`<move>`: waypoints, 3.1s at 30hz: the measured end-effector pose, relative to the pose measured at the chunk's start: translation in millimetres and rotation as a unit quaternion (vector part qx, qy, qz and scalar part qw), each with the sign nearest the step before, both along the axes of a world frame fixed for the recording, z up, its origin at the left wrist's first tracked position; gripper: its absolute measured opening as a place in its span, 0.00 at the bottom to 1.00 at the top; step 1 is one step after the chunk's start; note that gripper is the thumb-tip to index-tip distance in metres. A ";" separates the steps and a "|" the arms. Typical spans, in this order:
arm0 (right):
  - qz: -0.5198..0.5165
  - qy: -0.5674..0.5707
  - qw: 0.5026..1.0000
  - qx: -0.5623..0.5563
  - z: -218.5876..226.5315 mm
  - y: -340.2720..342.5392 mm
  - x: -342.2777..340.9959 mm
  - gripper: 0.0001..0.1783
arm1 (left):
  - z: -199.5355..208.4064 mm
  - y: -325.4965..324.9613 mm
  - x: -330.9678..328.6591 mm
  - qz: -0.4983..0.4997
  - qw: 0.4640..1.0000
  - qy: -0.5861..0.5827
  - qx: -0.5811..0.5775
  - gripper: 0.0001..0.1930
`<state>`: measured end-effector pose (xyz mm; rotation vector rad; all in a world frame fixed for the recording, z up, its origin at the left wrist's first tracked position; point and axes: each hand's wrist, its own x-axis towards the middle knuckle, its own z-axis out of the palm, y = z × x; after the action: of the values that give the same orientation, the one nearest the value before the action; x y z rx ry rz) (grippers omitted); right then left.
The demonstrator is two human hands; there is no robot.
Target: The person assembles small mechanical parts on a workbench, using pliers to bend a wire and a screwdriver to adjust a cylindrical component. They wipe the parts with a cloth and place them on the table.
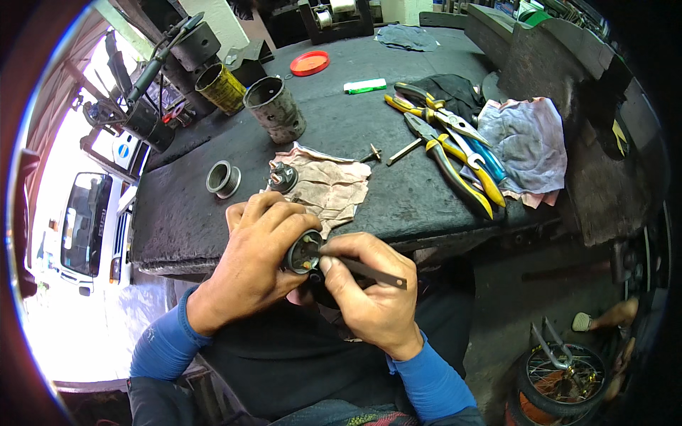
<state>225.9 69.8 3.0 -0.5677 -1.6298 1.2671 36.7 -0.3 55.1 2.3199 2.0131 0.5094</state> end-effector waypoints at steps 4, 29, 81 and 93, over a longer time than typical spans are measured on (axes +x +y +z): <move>0.041 -0.009 0.998 -0.038 5.7 0.7 4.7 0.07 | 0.4 0.5 -1.8 0.007 1.000 -0.011 0.011 0.32; 0.035 0.012 0.995 0.098 7.1 16.4 4.0 0.11 | -8.4 17.3 1.1 -0.016 0.996 0.019 0.083 0.27; 0.063 -0.010 0.983 0.175 12.0 22.5 -0.5 0.13 | -4.1 18.9 -12.1 -0.048 0.997 -0.003 0.065 0.23; 0.074 0.013 0.992 0.097 7.8 21.7 2.9 0.09 | -4.2 16.6 -6.1 -0.044 0.996 0.041 0.066 0.22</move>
<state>228.8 91.6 10.8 -0.3143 -1.7751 1.1982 30.6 16.4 50.9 2.5338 1.9557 0.5664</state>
